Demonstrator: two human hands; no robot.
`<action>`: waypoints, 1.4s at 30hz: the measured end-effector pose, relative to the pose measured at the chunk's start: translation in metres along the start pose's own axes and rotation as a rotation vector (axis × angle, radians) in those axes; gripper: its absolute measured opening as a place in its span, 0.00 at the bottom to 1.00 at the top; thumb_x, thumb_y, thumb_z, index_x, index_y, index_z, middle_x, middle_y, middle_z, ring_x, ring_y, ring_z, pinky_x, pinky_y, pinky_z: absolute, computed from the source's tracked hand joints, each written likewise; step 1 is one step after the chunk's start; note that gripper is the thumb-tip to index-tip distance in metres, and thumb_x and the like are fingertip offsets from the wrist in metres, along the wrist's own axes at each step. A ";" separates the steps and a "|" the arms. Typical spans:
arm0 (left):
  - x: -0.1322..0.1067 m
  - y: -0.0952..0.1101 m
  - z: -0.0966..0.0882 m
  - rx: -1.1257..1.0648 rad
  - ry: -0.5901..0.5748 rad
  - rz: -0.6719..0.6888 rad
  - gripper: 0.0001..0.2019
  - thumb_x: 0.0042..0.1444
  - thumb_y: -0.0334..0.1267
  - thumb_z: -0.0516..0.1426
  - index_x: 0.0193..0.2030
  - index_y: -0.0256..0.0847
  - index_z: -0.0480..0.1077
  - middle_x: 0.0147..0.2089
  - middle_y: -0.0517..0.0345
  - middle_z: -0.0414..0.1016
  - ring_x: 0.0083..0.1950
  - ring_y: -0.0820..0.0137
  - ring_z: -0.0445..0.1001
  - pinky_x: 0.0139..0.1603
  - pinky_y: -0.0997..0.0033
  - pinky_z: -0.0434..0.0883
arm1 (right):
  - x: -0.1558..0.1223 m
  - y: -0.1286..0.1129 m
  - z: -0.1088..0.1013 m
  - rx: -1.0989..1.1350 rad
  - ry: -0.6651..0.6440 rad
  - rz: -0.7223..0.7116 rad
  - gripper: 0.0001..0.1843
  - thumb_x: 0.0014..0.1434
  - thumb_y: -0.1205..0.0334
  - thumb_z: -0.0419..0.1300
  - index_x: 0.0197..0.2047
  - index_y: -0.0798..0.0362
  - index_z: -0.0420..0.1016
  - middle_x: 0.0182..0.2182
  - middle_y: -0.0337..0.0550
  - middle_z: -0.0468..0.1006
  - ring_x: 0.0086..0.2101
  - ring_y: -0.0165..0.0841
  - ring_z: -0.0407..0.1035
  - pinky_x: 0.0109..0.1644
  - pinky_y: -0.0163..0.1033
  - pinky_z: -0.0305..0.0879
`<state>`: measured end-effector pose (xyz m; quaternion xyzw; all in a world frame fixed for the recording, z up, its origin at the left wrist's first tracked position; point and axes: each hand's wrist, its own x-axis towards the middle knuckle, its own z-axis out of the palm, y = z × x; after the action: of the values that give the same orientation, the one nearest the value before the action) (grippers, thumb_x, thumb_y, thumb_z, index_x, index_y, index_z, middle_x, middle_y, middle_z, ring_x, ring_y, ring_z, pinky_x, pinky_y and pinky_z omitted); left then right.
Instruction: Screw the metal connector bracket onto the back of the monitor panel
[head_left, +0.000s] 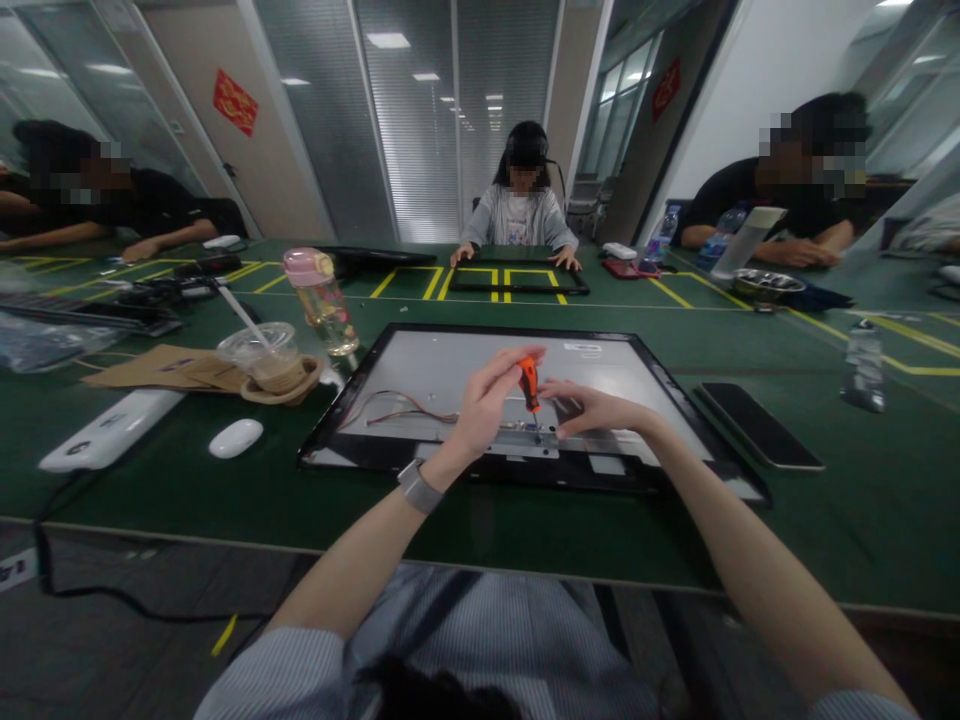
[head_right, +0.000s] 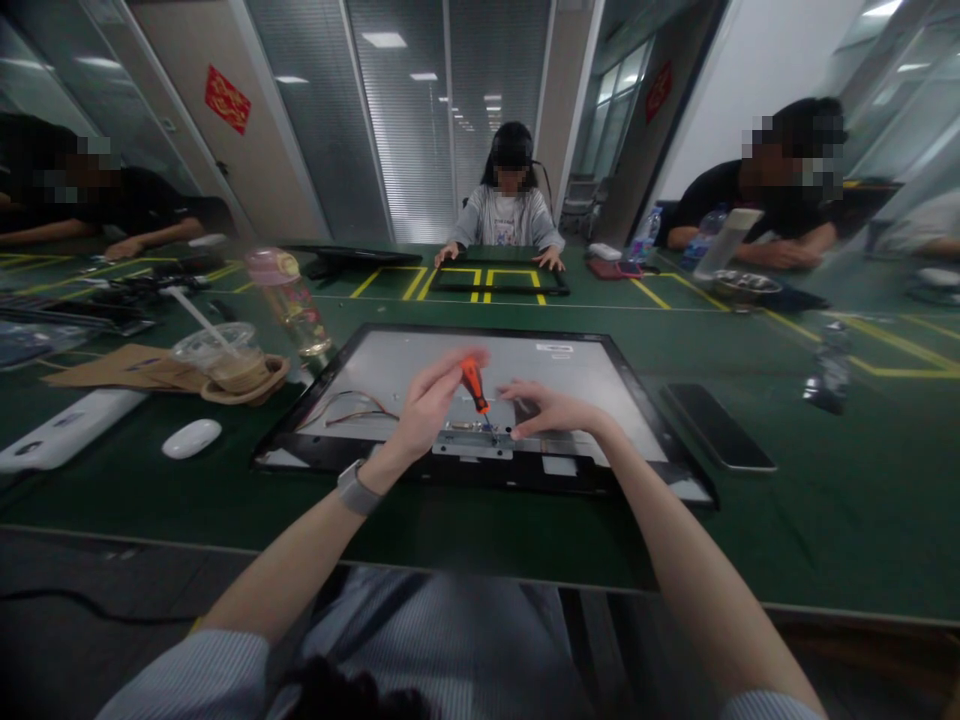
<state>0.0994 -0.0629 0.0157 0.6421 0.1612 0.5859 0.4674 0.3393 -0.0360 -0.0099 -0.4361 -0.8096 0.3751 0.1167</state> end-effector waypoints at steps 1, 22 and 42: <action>0.000 0.000 0.000 -0.024 -0.012 -0.007 0.13 0.66 0.41 0.54 0.52 0.44 0.77 0.51 0.50 0.79 0.52 0.64 0.77 0.58 0.60 0.71 | 0.000 0.000 0.000 0.004 -0.001 -0.010 0.45 0.46 0.32 0.68 0.64 0.40 0.68 0.71 0.40 0.58 0.71 0.50 0.40 0.74 0.59 0.36; 0.001 0.006 -0.001 0.139 0.040 -0.002 0.08 0.58 0.41 0.63 0.44 0.44 0.79 0.41 0.55 0.76 0.40 0.70 0.74 0.44 0.69 0.74 | 0.000 -0.004 0.000 0.006 0.005 0.005 0.46 0.46 0.31 0.67 0.64 0.42 0.69 0.69 0.44 0.61 0.70 0.54 0.45 0.72 0.62 0.41; 0.002 0.003 -0.002 0.095 0.068 0.015 0.10 0.63 0.42 0.58 0.44 0.43 0.79 0.45 0.53 0.77 0.46 0.68 0.75 0.49 0.68 0.73 | 0.000 0.001 0.000 -0.021 0.000 0.005 0.46 0.47 0.32 0.68 0.65 0.44 0.68 0.71 0.44 0.57 0.72 0.51 0.38 0.73 0.59 0.37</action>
<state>0.0970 -0.0620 0.0190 0.6446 0.1997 0.6025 0.4261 0.3401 -0.0358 -0.0111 -0.4393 -0.8125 0.3669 0.1112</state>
